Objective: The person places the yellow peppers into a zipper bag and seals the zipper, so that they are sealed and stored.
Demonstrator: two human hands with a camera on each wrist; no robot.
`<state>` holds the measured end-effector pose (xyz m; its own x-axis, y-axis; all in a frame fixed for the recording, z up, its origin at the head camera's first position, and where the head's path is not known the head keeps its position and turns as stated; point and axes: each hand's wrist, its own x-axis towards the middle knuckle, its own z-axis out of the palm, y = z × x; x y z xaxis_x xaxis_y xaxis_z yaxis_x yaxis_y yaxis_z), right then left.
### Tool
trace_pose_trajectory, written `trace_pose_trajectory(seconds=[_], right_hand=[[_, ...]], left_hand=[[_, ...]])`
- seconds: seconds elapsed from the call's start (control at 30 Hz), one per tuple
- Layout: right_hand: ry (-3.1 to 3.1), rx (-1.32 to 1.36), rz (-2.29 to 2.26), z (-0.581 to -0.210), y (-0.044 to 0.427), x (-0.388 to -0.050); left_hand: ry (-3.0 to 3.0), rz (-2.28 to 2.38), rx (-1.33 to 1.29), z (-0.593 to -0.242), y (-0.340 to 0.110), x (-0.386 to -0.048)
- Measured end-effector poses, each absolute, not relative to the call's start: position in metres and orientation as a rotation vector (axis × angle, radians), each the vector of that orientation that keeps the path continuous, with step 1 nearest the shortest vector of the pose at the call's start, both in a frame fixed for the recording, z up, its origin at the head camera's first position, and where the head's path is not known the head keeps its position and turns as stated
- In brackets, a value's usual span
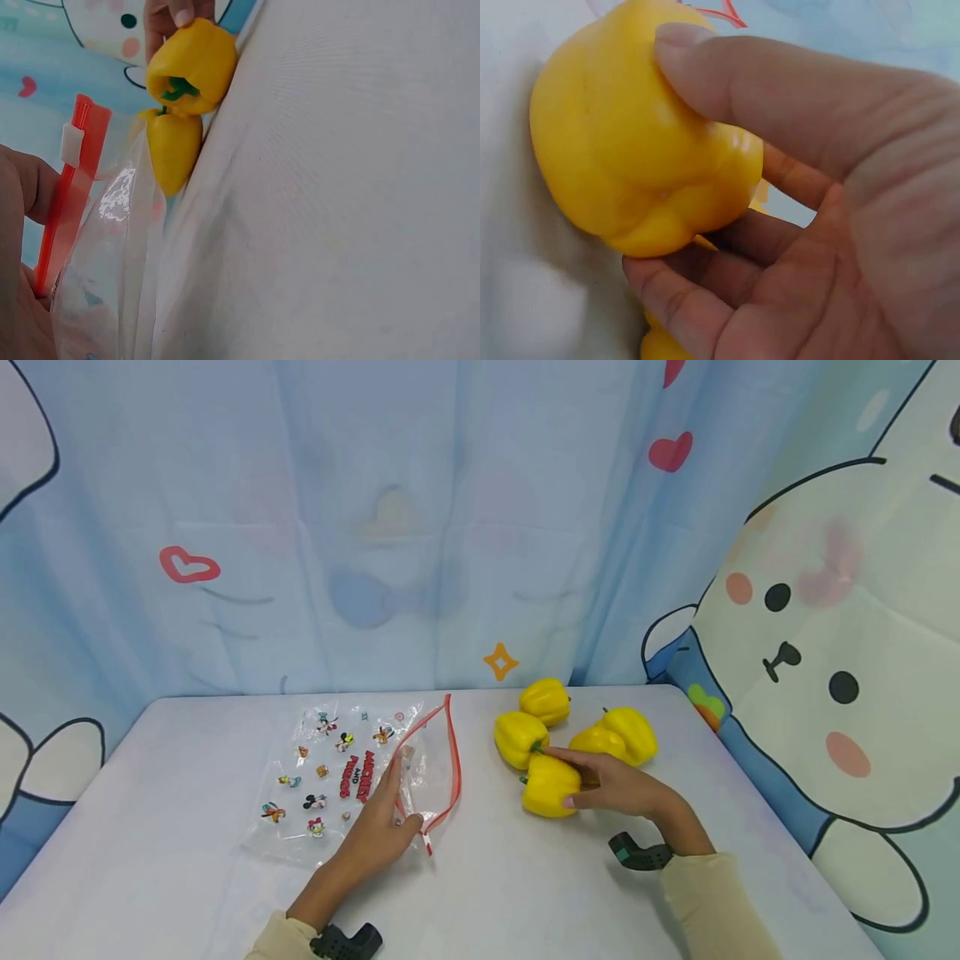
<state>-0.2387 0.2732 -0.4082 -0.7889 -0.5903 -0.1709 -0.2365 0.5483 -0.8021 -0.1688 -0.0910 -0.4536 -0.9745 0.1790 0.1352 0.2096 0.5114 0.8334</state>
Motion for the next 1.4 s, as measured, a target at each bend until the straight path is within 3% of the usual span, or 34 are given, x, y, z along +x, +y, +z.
trace_pose_trajectory(seconds=[0.83,1.4], right_hand=[[2.379,-0.735,-1.264,-0.415,0.237,-0.232],[2.199,-0.839,-1.685,-0.408,0.183,-0.226]], left_hand=[[-2.697,-1.543,-0.394,-0.451,-0.083,-0.167],[-2.753,-1.438,-0.394,-0.449,-0.083,-0.162]])
